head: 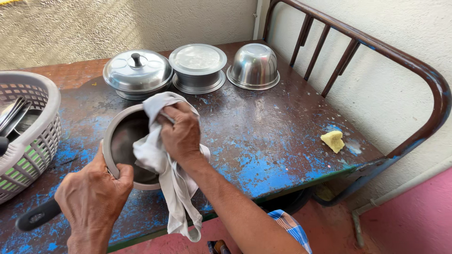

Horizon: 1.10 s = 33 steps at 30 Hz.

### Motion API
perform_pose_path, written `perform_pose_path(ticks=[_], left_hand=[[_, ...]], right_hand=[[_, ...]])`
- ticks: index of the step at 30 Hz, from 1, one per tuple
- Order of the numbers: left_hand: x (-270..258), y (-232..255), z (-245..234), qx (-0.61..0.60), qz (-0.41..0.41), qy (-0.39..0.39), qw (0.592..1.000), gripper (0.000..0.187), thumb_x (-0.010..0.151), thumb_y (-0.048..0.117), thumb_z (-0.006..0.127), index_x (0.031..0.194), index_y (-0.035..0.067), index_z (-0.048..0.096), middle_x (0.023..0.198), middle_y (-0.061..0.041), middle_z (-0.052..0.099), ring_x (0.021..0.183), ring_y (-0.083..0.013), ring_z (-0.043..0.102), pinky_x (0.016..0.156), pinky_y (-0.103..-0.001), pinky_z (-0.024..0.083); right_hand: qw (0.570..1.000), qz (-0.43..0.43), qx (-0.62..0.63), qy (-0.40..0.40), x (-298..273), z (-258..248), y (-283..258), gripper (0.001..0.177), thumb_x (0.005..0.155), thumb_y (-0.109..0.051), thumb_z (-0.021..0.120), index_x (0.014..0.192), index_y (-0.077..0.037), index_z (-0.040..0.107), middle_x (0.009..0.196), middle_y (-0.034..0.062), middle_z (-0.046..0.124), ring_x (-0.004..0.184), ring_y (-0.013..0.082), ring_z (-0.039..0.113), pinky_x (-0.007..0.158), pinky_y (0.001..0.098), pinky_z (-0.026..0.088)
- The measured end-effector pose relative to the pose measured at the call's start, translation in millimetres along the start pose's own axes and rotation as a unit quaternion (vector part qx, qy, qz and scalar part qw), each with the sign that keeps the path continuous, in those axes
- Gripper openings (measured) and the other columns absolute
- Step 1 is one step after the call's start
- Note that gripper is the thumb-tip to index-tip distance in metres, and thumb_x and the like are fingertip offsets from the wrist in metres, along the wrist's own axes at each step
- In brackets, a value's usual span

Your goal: The person wipes the inside and outside of several metal pots and bowls with a white cloth.

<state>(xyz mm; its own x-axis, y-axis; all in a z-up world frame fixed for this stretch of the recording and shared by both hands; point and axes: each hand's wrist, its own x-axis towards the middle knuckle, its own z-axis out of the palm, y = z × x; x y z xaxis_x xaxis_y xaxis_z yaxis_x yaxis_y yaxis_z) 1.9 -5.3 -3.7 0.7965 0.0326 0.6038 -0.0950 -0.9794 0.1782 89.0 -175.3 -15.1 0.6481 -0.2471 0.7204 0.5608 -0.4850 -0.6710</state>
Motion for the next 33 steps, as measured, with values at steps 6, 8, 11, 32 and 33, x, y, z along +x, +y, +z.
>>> perform_pose_path(ticks=[6,8,11,32,33], left_hand=[[-6,-3,9,-0.031,-0.004,0.02,0.999,0.027,0.086,0.037,0.072,0.094,0.011,0.075,0.066,-0.017,0.065,0.062,-0.0394,0.064,0.064,-0.049,0.052],[-3,-1,13,-0.034,-0.013,0.032,0.999,0.024,0.087,0.036,0.071,0.089,0.011,0.075,0.067,-0.017,0.065,0.062,-0.039,0.064,0.067,-0.048,0.051],[-5,0,12,-0.004,-0.002,0.069,0.998,0.021,0.087,0.03,0.069,0.095,0.013,0.076,0.065,-0.015,0.065,0.061,-0.0366,0.062,0.069,-0.044,0.05],[-12,9,11,-0.01,-0.019,0.057,0.998,0.029,0.087,0.031,0.071,0.111,0.016,0.079,0.064,-0.013,0.063,0.057,-0.0343,0.062,0.063,-0.045,0.051],[-13,7,8,-0.02,-0.022,0.06,0.998,0.026,0.089,0.031,0.071,0.109,0.016,0.079,0.067,-0.013,0.064,0.059,-0.0344,0.063,0.063,-0.045,0.051]], right_hand=[[0.965,-0.158,0.149,-0.147,-19,25,-34,0.026,0.09,-0.003,0.065,0.114,-0.004,0.073,0.125,0.0124,0.07,0.122,0.0291,0.068,0.108,0.0364,0.054],[0.974,-0.183,0.054,-0.124,-12,18,-28,0.028,0.084,-0.001,0.064,0.111,-0.001,0.073,0.12,0.0153,0.071,0.117,0.0319,0.068,0.106,0.0388,0.053],[0.993,-0.095,0.029,-0.057,8,3,-5,0.032,0.078,0.0,0.059,0.106,-0.003,0.075,0.109,0.0144,0.075,0.103,0.0303,0.073,0.097,0.0369,0.058],[0.988,-0.148,0.006,-0.043,-36,13,-27,0.024,0.089,-0.007,0.06,0.109,-0.008,0.073,0.111,0.0144,0.072,0.106,0.0336,0.071,0.096,0.0417,0.057],[0.986,-0.154,0.023,-0.063,-39,15,-30,0.024,0.091,-0.006,0.059,0.112,-0.008,0.072,0.114,0.0144,0.072,0.109,0.0336,0.07,0.097,0.0413,0.057]])
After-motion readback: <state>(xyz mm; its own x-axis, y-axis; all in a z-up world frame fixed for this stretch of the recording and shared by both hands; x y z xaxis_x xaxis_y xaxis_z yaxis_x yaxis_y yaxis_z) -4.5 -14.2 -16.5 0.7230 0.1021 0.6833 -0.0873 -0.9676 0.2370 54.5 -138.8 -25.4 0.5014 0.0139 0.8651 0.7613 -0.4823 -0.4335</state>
